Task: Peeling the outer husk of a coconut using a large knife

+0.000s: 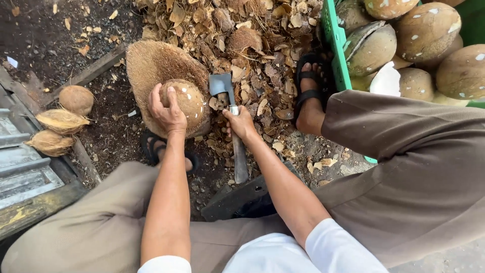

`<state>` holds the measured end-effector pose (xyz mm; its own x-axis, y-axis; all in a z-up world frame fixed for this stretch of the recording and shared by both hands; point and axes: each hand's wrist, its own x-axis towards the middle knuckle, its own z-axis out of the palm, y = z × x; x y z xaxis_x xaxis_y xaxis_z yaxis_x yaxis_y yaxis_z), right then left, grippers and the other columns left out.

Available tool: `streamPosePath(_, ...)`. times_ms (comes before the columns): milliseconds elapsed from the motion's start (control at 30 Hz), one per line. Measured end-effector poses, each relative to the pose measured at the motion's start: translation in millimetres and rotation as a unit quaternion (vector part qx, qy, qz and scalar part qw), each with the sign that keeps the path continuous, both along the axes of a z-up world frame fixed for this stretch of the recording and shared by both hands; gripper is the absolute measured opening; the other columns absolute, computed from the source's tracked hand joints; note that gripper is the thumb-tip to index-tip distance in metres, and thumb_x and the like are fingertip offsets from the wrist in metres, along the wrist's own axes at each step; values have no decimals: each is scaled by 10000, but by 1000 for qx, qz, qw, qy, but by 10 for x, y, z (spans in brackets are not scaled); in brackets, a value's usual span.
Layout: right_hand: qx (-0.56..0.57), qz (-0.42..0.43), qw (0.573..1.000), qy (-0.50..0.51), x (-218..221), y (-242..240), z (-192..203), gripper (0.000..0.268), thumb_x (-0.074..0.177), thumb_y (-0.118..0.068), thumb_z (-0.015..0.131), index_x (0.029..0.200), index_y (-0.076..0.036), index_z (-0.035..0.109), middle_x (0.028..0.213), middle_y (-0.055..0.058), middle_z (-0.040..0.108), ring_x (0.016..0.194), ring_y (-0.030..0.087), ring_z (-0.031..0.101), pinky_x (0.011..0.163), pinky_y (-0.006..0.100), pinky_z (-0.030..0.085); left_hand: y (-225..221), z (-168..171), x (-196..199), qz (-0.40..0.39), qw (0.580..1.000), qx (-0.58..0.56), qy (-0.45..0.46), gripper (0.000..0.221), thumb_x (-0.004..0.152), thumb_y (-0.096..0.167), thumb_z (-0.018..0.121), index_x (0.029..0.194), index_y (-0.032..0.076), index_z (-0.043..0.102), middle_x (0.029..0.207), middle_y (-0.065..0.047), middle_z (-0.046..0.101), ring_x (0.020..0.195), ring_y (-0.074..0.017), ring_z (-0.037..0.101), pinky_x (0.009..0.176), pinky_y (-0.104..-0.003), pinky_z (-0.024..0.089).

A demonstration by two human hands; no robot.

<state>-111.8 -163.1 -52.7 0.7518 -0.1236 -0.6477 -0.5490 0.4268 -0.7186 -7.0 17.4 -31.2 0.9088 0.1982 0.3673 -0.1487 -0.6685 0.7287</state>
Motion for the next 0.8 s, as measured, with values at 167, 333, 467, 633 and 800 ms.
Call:
streamPosePath(167,-268,82,958,64,-19,-152,380,453,986,-291,621,1298,-53,395,1067,289,669,932,392,693,796,557,536,4,20,11,7,1000,7,-3,321,972,384,648,1176,138,682,1133,-116,664,1064,-323,645,959,-419,433)
streamPosePath(333,-408,-13,903,-134,219,-432,1171,456,973,-168,675,1349,-34,455,1234,273,515,1132,411,585,953,552,515,-56,113,-16,3,1000,-10,2,328,981,387,638,1179,128,668,1140,-132,651,1044,-329,636,938,-433,440)
streamPosePath(467,-332,-57,866,-368,207,-803,2287,193,1018,-178,586,1203,-137,553,1221,113,491,994,200,607,732,259,641,-93,18,131,-9,996,-5,-85,448,969,449,583,1094,31,686,1042,-141,650,974,-309,619,815,-434,486)
streamPosePath(633,-446,-63,801,-394,-596,-1060,3343,92,1158,-94,539,1244,-61,539,1218,112,565,1068,208,612,923,300,540,-95,109,57,30,999,30,21,600,829,709,583,1166,219,667,1206,-82,647,1039,-270,586,690,-348,495)
streamPosePath(800,-641,-84,687,-331,-1562,-1704,3148,274,1249,-65,449,1139,72,659,1248,257,626,1317,377,540,1359,558,343,-119,67,65,39,997,42,48,571,797,746,593,1131,285,639,1178,-26,658,955,-241,577,657,-316,408)
